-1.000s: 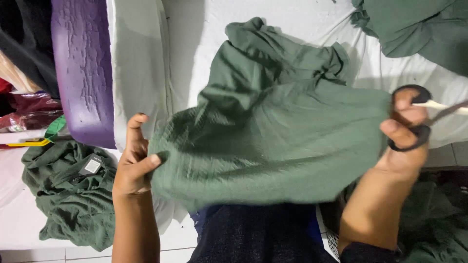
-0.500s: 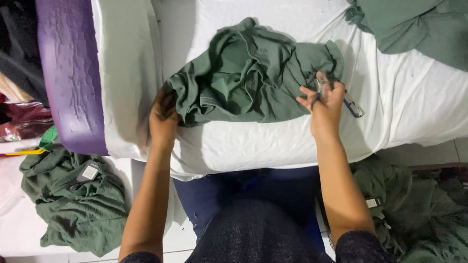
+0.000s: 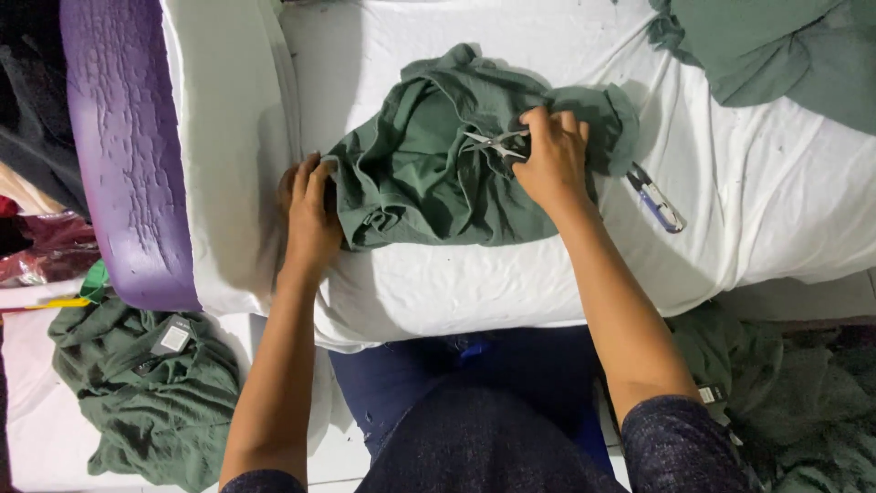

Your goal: Trimming loose threads from a green garment using thread snips as part of quality control.

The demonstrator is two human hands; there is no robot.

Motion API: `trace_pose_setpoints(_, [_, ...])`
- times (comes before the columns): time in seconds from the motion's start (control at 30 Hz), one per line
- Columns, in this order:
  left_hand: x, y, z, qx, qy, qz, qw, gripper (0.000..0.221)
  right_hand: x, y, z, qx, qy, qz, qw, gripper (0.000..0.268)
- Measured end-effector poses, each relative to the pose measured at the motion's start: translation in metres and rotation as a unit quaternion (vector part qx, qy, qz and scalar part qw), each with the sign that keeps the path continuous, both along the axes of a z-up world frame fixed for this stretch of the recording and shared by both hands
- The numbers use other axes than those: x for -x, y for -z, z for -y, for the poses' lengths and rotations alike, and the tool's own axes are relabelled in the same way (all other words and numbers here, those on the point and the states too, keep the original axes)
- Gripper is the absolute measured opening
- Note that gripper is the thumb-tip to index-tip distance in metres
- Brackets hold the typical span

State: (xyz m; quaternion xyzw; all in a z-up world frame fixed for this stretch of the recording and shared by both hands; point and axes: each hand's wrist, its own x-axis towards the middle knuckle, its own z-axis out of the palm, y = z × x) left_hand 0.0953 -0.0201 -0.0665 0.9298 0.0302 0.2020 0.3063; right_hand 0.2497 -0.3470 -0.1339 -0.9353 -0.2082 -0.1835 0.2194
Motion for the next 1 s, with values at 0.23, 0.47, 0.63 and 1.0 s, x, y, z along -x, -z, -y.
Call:
trace_pose_setpoints(0.23, [-0.034, 0.078, -0.061, 0.094, 0.03, 0.029, 0.995, 0.012, -0.025, -0.048, -0.016, -0.008, -0.032, -0.228, 0.973, 0.039])
trace_pose_setpoints(0.47, [-0.062, 0.015, -0.038, 0.471, -0.215, -0.045, 0.855, 0.016, -0.053, -0.054, 0.001, -0.614, -0.127, -0.225, 0.746, 0.031])
trace_pose_setpoints(0.63, [-0.05, 0.015, -0.028, 0.418, -0.24, -0.189, 0.856, 0.088, -0.014, -0.022, 0.014, -0.232, 0.058, -0.13, 0.962, 0.075])
trace_pose_setpoints(1.0, [0.012, 0.011, -0.028, 0.363, -0.126, 0.034, 0.923, 0.005, 0.028, -0.007, 0.008, -0.159, 0.075, -0.055, 0.983, 0.046])
